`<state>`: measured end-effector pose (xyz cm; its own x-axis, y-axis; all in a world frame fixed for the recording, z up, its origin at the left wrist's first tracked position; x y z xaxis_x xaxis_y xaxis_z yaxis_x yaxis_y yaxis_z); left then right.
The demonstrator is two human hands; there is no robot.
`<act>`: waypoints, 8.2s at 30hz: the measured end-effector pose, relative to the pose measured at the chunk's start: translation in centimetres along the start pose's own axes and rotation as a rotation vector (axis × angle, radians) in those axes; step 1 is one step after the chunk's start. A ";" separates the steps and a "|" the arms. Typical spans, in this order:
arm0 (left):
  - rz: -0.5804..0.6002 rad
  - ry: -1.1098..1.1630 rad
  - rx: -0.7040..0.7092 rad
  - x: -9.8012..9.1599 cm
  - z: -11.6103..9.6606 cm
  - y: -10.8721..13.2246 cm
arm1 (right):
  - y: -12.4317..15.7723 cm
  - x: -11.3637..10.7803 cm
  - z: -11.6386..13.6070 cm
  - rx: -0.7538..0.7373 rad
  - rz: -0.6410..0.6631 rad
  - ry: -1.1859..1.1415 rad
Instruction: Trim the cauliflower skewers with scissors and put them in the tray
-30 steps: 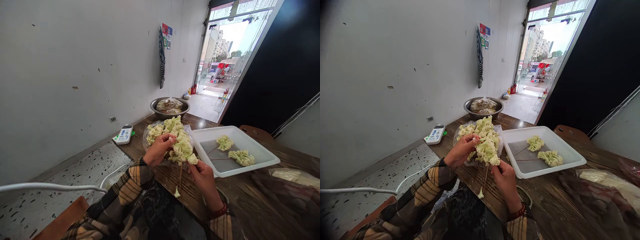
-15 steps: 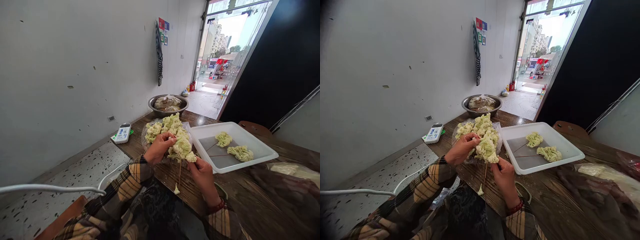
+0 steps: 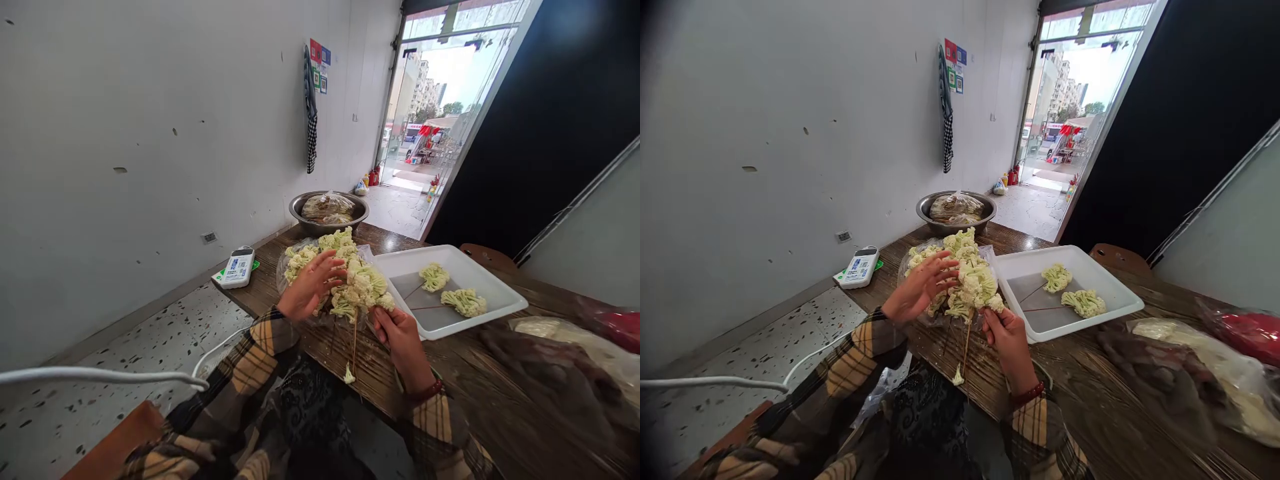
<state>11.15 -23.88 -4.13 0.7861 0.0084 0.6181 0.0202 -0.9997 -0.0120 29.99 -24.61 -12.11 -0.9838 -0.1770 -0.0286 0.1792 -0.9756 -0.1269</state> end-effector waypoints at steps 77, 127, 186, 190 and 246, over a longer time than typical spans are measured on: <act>0.376 0.003 -0.171 1.2 3.1 7.6 | 6.6 6.2 2.8 0.149 0.186 -0.707; 0.149 -0.525 0.134 -0.8 4.7 7.1 | 4.6 7.1 2.8 0.028 -0.233 -0.329; 0.587 -1.636 0.757 -4.8 -4.4 4.8 | 13.0 -11.5 5.6 -0.322 -0.207 1.315; 0.674 -1.699 0.791 -4.2 -4.9 4.2 | 11.8 -9.8 8.4 -0.436 -0.119 1.387; 1.121 -1.380 0.275 -0.9 -3.0 -4.4 | 5.9 -7.6 6.4 -0.624 0.333 1.480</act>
<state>8.47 -19.60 -2.25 0.3878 -0.4453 -0.8071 -0.8501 -0.5113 -0.1264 38.51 -29.82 -6.28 -0.1085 0.2732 -0.9558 0.7049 -0.6569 -0.2677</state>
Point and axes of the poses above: each hand's wrist, its own y-axis away from the middle knuckle, its own x-axis out of the palm, z = x × y, the point moved 3 cm from there along -y, towards the middle knuckle, and after that the axes turned 12 degrees about y, right-handed, at the moved point
